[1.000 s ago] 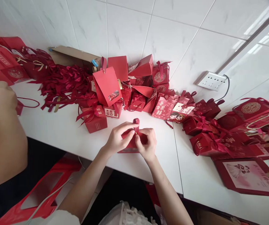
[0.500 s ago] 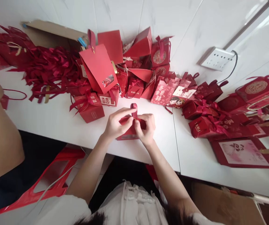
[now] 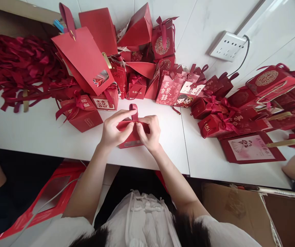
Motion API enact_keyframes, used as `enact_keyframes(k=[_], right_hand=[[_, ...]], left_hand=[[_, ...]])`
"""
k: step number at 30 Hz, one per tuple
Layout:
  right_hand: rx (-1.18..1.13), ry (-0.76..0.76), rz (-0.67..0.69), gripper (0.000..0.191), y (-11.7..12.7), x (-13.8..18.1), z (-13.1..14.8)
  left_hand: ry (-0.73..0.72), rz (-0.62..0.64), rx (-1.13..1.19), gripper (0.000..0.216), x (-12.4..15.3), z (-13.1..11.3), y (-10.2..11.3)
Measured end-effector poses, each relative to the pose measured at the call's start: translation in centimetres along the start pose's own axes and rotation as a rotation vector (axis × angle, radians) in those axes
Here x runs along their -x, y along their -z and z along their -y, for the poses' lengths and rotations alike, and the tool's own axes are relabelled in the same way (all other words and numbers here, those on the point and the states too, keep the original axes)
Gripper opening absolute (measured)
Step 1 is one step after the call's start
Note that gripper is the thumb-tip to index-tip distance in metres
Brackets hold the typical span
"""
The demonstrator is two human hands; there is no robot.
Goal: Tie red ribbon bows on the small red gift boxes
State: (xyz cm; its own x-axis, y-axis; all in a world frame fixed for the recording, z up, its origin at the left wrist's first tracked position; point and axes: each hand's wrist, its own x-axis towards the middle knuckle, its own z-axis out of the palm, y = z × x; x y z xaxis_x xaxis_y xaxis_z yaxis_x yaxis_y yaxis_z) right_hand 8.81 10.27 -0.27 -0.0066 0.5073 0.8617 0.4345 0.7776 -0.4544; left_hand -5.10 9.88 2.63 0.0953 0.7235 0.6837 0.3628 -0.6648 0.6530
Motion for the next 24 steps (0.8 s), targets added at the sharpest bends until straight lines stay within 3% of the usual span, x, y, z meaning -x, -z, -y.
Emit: enact_keyframes(k=[24], right_hand=[[0.048,-0.002,0.024,0.005,0.25,0.02,0.35]], left_hand=[[-0.021,0.073,0.007,0.033,0.03,-0.07,0.61]])
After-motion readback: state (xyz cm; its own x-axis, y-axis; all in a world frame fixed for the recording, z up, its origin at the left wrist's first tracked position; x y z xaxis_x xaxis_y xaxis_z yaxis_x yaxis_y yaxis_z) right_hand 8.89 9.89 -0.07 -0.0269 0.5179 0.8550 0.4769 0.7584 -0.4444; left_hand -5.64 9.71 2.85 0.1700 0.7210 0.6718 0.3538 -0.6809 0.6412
